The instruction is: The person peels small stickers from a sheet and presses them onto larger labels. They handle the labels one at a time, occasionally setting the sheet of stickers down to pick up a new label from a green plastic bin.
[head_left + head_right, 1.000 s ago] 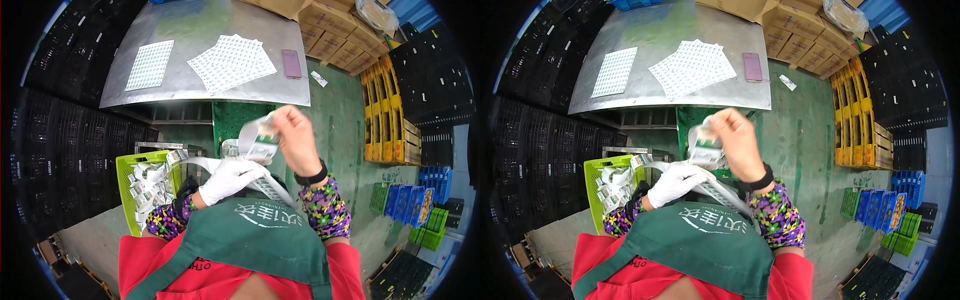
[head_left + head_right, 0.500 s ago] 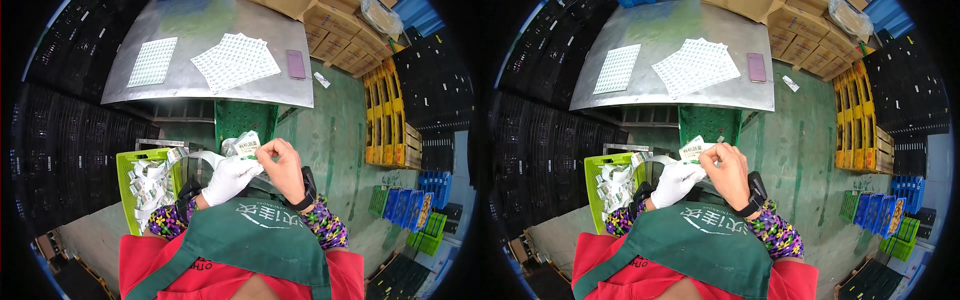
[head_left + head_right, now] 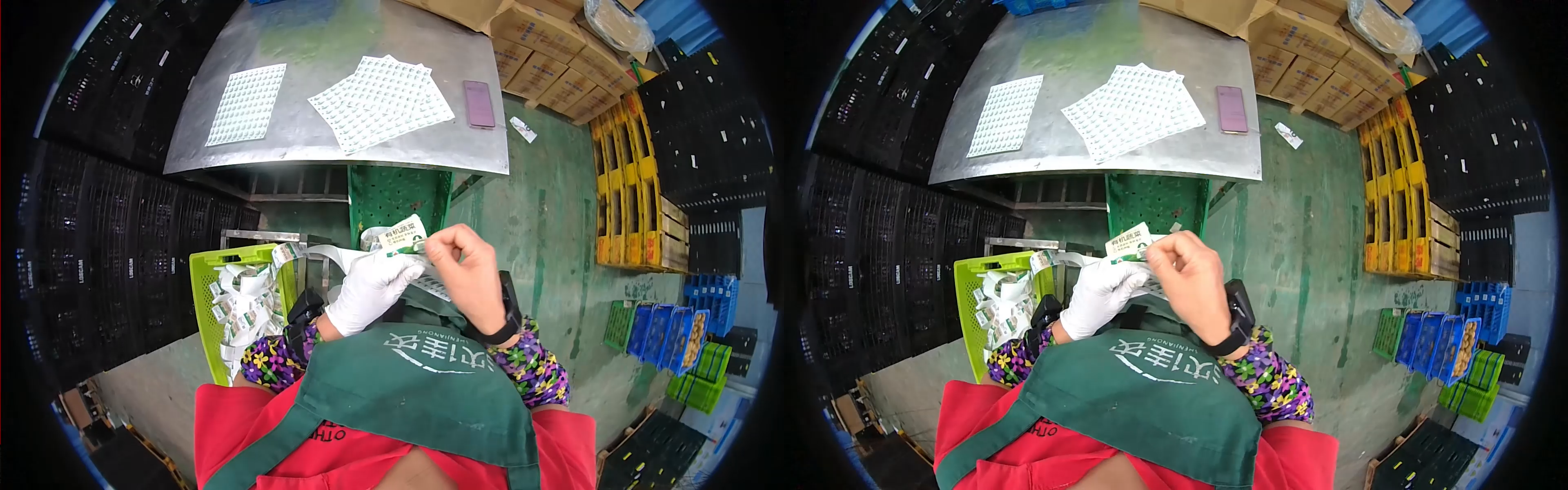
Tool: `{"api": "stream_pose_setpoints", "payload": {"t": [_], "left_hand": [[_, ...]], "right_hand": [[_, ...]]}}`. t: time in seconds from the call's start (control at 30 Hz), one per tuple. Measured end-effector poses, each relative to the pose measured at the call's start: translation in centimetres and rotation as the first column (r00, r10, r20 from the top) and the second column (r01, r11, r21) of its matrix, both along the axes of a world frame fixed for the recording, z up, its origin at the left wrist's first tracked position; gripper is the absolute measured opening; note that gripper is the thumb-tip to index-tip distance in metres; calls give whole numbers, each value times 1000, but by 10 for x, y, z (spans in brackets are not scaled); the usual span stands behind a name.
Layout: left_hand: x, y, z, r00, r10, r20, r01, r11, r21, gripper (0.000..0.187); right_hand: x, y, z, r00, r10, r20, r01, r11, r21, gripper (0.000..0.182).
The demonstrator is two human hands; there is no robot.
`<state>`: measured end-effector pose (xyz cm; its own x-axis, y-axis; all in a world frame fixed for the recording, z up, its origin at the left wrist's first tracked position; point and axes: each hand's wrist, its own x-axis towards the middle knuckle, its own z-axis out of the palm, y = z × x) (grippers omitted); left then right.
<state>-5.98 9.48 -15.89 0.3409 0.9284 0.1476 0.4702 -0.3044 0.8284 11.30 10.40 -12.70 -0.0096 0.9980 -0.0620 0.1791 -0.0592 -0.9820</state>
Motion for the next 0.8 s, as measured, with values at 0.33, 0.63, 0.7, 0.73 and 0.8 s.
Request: {"api": "stream_pose_setpoints", "payload": {"t": [0.33,0.63,0.7,0.73,0.8], "left_hand": [[1,2,-2,999,-50,-11,51,950,308,20],[-20,15,2,860,364,358,-252,912,-323,22],[-25,22,-2,781,481,399,-291,845,-449,23],[-25,23,-5,781,477,403,-285,847,-449,23],[-24,25,-11,731,521,441,-330,835,-441,23]], "right_hand": [[14,13,-14,930,55,364,-38,998,-53,28],[79,2,-19,936,-124,330,156,985,-73,22],[85,-12,-22,947,-54,316,93,990,-109,27],[84,-19,-29,957,-21,291,50,995,-90,29],[73,-27,-15,989,-6,146,18,996,-85,31]]}}
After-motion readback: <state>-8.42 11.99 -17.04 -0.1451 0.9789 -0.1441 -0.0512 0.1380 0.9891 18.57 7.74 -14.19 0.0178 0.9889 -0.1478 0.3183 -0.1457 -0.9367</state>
